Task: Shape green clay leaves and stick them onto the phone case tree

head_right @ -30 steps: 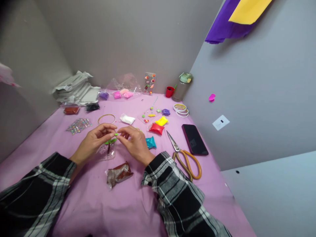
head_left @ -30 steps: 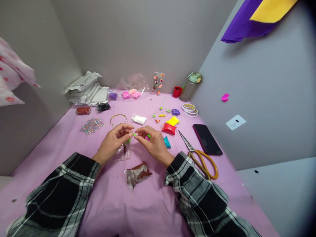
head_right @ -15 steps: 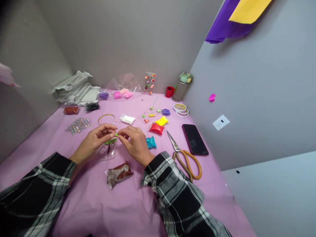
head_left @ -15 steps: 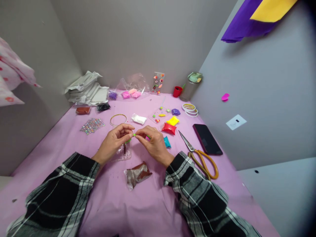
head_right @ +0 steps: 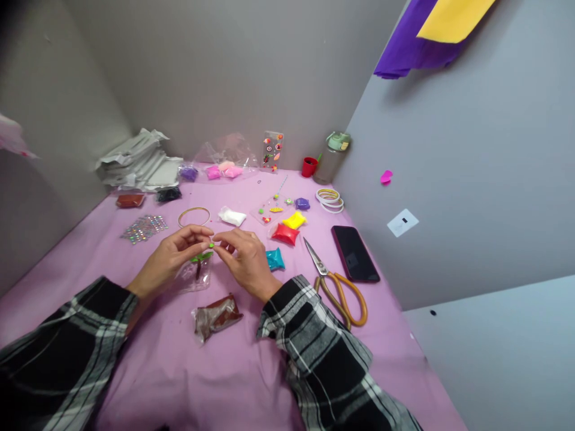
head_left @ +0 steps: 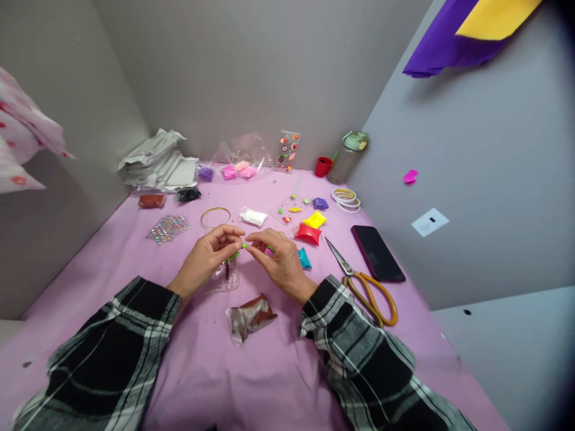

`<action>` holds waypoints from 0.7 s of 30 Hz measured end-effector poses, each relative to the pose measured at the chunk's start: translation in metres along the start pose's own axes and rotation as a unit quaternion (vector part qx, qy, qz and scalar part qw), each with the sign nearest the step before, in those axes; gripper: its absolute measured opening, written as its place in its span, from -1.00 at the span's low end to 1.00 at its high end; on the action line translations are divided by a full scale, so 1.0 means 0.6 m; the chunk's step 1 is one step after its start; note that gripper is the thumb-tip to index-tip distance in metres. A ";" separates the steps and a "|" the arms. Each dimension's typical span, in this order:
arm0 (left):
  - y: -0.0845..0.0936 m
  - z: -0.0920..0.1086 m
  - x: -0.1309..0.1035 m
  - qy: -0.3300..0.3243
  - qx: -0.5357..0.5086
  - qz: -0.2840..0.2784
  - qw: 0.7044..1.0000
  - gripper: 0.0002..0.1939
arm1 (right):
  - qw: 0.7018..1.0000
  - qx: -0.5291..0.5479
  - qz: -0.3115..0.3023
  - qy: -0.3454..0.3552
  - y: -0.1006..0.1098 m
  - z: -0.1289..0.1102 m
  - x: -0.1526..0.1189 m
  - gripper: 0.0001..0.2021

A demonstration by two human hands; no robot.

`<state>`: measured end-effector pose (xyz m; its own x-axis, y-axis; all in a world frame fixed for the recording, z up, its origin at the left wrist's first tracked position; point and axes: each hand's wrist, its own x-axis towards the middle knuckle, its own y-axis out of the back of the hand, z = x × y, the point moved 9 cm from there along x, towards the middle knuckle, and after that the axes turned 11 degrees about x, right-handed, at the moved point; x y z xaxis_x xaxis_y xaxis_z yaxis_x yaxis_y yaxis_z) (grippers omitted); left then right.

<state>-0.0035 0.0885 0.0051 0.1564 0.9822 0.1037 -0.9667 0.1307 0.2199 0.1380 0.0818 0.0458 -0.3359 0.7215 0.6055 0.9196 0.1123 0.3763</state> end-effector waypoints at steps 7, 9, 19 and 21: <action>0.003 0.002 0.000 -0.001 0.014 0.007 1.000 -0.74 | 1.000 -0.001 -0.007 0.000 0.000 -0.001 0.000 -0.95; 0.009 0.001 0.001 0.005 0.027 0.022 0.999 -0.73 | 1.000 -0.001 -0.006 -0.004 0.000 -0.001 0.000 -0.95; -0.006 -0.012 -0.001 0.022 0.035 -0.029 0.999 -0.72 | 1.000 0.001 -0.008 -0.014 -0.001 0.003 -0.001 -0.94; -0.006 -0.011 -0.001 0.022 0.036 -0.031 0.999 -0.75 | 1.000 0.002 -0.010 -0.012 -0.002 0.003 -0.001 -0.95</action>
<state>-0.0016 0.0881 -0.0020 0.2049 0.9777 0.0463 -0.9382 0.1827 0.2941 0.1377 0.0823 0.0440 -0.3484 0.7355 0.5811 0.9138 0.1283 0.3855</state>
